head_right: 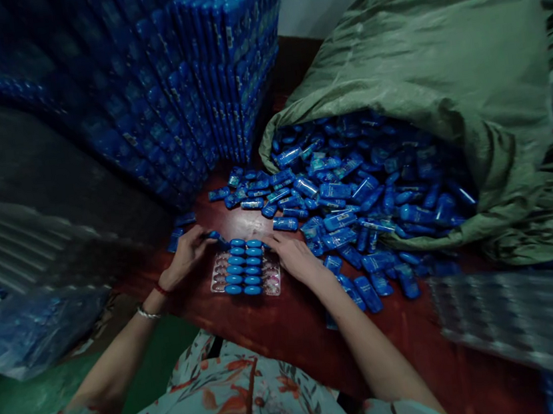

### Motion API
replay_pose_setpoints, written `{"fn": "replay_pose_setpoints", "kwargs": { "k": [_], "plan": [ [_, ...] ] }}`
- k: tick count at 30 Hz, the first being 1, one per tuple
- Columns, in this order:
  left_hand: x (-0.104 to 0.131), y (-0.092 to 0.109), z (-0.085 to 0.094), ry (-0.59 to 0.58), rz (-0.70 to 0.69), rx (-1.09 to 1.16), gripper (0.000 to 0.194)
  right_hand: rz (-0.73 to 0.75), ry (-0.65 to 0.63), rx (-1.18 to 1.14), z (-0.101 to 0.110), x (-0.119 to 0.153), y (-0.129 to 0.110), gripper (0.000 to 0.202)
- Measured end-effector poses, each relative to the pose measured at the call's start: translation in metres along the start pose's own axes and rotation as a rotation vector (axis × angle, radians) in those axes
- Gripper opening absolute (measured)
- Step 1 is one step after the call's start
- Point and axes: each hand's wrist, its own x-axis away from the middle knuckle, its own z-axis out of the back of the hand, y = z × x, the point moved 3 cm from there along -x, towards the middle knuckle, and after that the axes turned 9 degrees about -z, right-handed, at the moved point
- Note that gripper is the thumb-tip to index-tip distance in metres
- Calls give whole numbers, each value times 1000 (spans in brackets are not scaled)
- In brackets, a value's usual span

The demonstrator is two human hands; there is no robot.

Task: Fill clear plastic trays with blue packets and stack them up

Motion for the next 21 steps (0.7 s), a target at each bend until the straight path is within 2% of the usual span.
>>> {"fn": "replay_pose_setpoints", "kwargs": {
  "k": [8,11,13,16,18,19,21],
  "plan": [
    [5,29,-8,-263,-198,-336,21,28,15,1,1,-1,1,51],
    [1,36,-12,-357,-240,-358,20,43,22,-13,4,-2,-4,49],
    [-1,33,-12,-358,-206,-316,19,32,27,-11,6,-1,-7,47],
    [3,23,-6,-269,-177,-194,17,46,30,-56,10,3,-4,40],
    [10,11,6,-102,-124,-198,20,51,61,-151,14,5,6,35],
    [15,2,13,8,-46,-248,22,17,103,-193,16,5,13,34],
    [25,-15,28,171,219,-422,26,-134,211,-204,21,0,31,34]
  ]
}}
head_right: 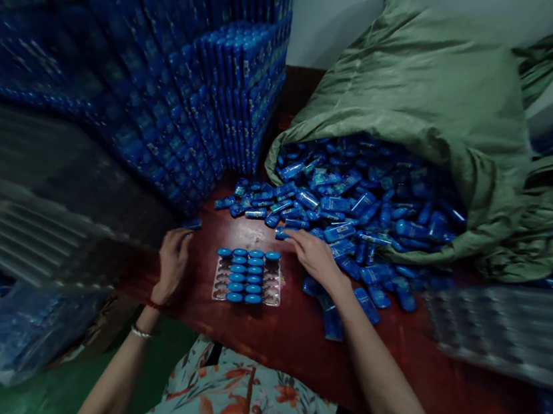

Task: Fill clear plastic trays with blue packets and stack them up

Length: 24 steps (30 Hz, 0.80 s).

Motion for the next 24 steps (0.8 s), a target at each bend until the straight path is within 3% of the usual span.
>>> {"fn": "replay_pose_setpoints", "kwargs": {
  "k": [2,4,7,11,13,15,19,21,24],
  "plan": [
    [2,-16,2,-91,240,-205,30,-128,69,103,2,-13,11,32],
    [1,-20,0,-310,354,-340,36,-149,9,233,-2,-27,11,30],
    [0,-11,-2,-534,344,-369,40,-104,-167,360,-15,-40,1,34],
    [17,-5,0,-644,208,-195,43,-136,-230,394,-26,-32,-5,35],
    [32,-9,2,-609,203,-52,40,-152,-178,364,-29,-19,-1,29],
    [46,-14,6,-501,250,112,34,-171,-72,241,-30,-3,5,23],
    [58,-5,15,-141,263,357,28,-181,152,-145,-16,40,18,29],
    [55,10,17,1,163,424,24,-192,138,-254,-7,61,20,32],
    [46,34,11,11,-51,457,18,-214,19,-329,0,80,17,30]
  ]
}}
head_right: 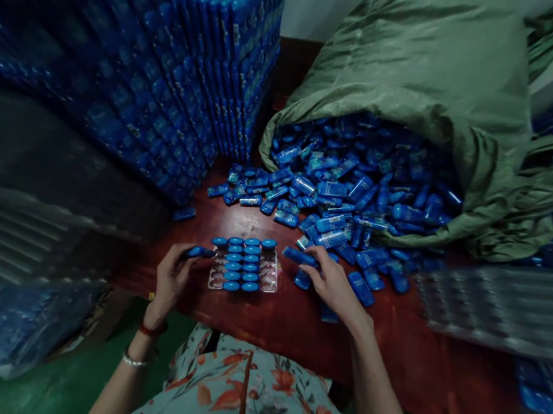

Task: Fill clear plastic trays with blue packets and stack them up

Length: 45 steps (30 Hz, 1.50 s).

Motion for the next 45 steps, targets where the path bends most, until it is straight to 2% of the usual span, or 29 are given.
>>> {"fn": "replay_pose_setpoints", "kwargs": {
  "k": [3,6,10,13,16,23,27,30,36,45],
  "plan": [
    [-7,6,-16,-141,-148,-56,26,33,31,-19,-9,3,-8,25],
    [-11,4,-24,-256,-211,-147,33,116,104,9,-28,-6,-18,26],
    [-19,2,-22,-332,-255,-229,31,250,-14,281,-45,-16,-30,27],
    [-24,1,-17,-392,-252,-216,30,325,-88,562,-43,-20,-40,29],
    [-27,1,-14,-403,-245,-163,33,386,-155,736,-38,-24,-52,28],
    [-20,10,-22,-445,-239,-202,30,512,-321,923,-39,-37,-83,28],
    [-17,8,-20,-486,-230,-249,32,507,-361,922,-41,-38,-93,29],
    [-17,4,-15,-490,-188,-179,32,483,-338,884,-43,-39,-89,29],
    [-19,1,-12,-356,-153,-89,29,428,-203,732,-48,-37,-63,30],
    [-20,2,-21,-428,-183,-153,27,413,31,577,-54,-27,-44,28]
  ]
}}
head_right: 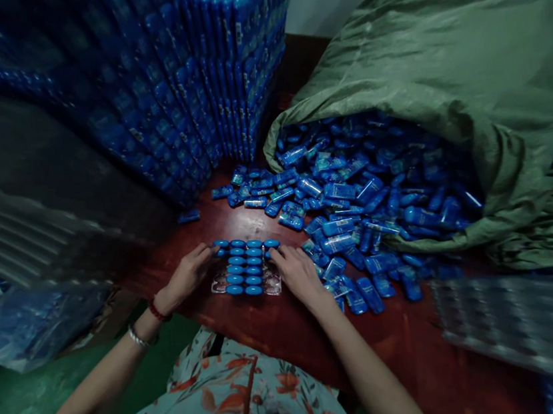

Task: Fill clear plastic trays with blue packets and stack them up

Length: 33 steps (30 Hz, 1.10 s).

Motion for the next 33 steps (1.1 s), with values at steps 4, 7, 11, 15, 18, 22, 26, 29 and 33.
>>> {"fn": "replay_pose_setpoints", "kwargs": {
  "k": [4,7,11,15,18,22,26,29,33],
  "plan": [
    [-7,5,-1,-101,9,-88,30,1,49,-26,-1,3,0,29],
    [-10,8,1,-191,-55,-106,29,8,53,5,-1,4,-1,32],
    [-5,8,6,-185,-109,-161,30,7,64,-44,-2,6,2,30],
    [-3,-8,15,-21,-90,-260,29,-122,200,-181,2,-5,25,31],
    [-17,-37,24,190,105,-363,27,-268,172,-86,1,-30,45,33],
    [-44,-69,21,20,396,-617,24,-302,-50,120,-8,-58,51,34],
    [-43,-67,12,-96,392,-647,24,-252,-94,91,-7,-46,46,35],
    [-14,-56,8,-118,335,-636,28,-285,54,-154,7,-14,47,32],
    [37,-46,4,-78,326,-575,40,-387,168,-496,27,32,51,26]
  ]
}}
